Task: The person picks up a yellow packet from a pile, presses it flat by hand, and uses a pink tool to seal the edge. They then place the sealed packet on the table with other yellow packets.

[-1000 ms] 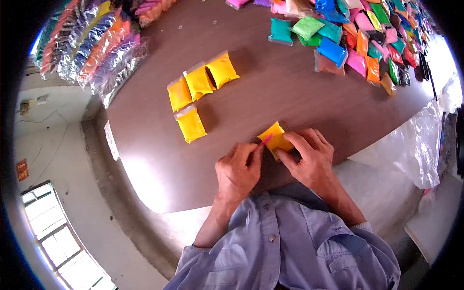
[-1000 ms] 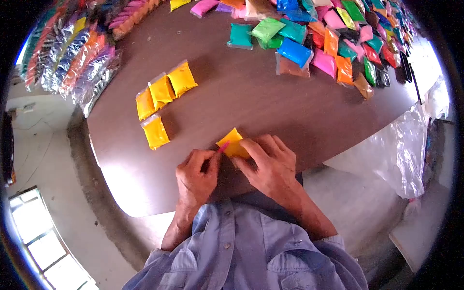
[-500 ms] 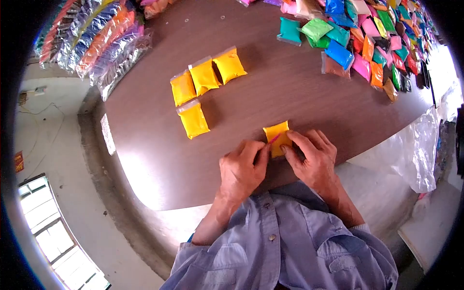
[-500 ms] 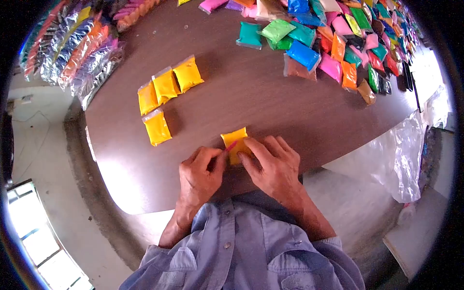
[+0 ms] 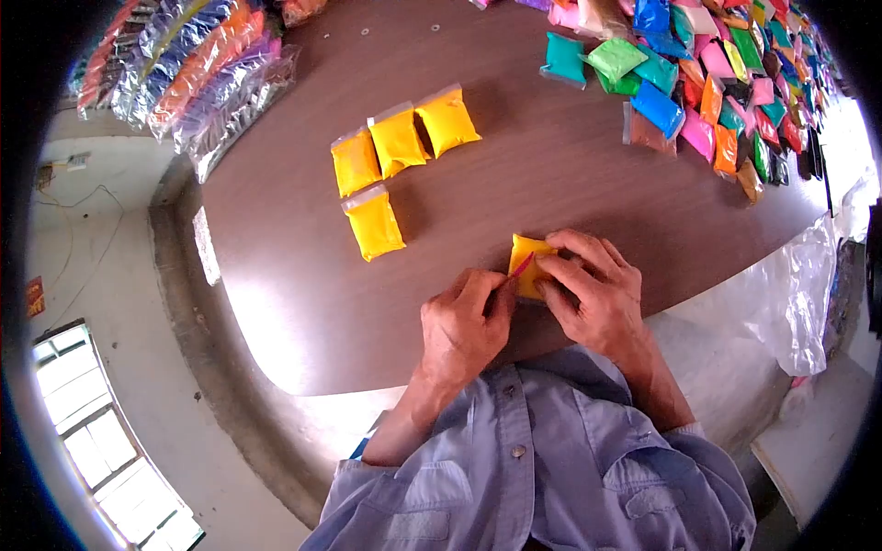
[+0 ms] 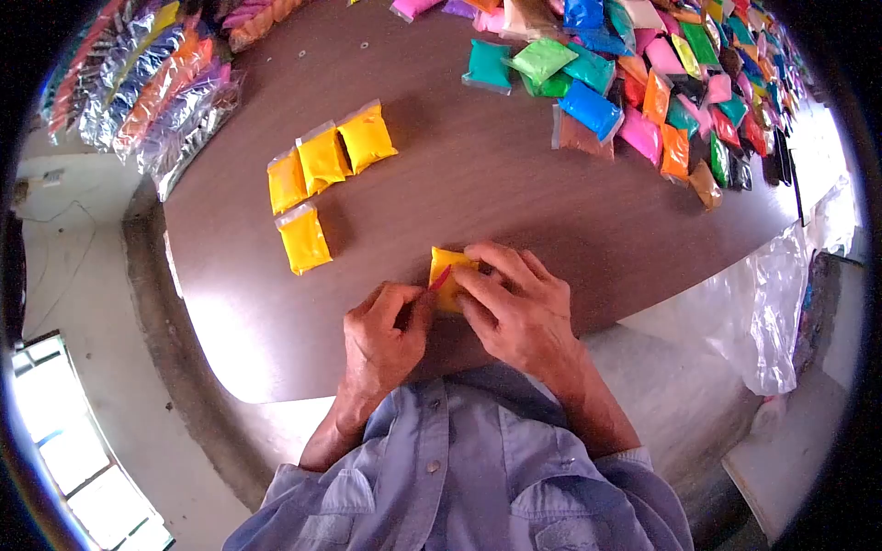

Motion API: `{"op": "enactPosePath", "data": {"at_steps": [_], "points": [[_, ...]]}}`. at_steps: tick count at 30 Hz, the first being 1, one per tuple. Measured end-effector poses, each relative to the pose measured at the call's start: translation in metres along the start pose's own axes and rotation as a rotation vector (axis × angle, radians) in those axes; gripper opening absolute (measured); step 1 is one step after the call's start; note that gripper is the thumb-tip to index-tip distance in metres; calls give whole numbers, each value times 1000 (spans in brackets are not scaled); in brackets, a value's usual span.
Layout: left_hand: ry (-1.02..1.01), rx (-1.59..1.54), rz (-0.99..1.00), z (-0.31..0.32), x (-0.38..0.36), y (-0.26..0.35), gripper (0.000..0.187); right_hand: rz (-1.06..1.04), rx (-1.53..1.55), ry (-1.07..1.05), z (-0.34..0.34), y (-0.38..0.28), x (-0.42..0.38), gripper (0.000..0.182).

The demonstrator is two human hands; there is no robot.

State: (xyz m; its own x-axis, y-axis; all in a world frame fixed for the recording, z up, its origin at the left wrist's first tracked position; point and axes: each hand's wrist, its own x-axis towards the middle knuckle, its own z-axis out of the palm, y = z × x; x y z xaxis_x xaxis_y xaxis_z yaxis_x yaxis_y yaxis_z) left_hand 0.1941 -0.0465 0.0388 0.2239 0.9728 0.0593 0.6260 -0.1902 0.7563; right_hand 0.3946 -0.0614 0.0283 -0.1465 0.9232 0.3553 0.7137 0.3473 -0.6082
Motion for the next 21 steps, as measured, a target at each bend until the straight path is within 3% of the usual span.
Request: {"op": "enactPosePath", "data": {"at_steps": [8, 11, 14, 19, 21], "points": [[45, 128, 56, -11, 14, -10, 8, 83, -9, 6, 6, -2, -5, 39], [59, 92, -55, -16, 15, -6, 9, 116, -25, 4, 4, -3, -4, 43], [16, -23, 9, -9, 4, 0, 9, 130, -32, -23, 4, -4, -4, 46], [56, 65, 62, -4, 6, -8, 9, 131, -56, -37, 5, -2, -5, 48], [73, 104, -22, -10, 11, -8, 9, 111, -39, 1, 6, -1, -5, 49]]}}
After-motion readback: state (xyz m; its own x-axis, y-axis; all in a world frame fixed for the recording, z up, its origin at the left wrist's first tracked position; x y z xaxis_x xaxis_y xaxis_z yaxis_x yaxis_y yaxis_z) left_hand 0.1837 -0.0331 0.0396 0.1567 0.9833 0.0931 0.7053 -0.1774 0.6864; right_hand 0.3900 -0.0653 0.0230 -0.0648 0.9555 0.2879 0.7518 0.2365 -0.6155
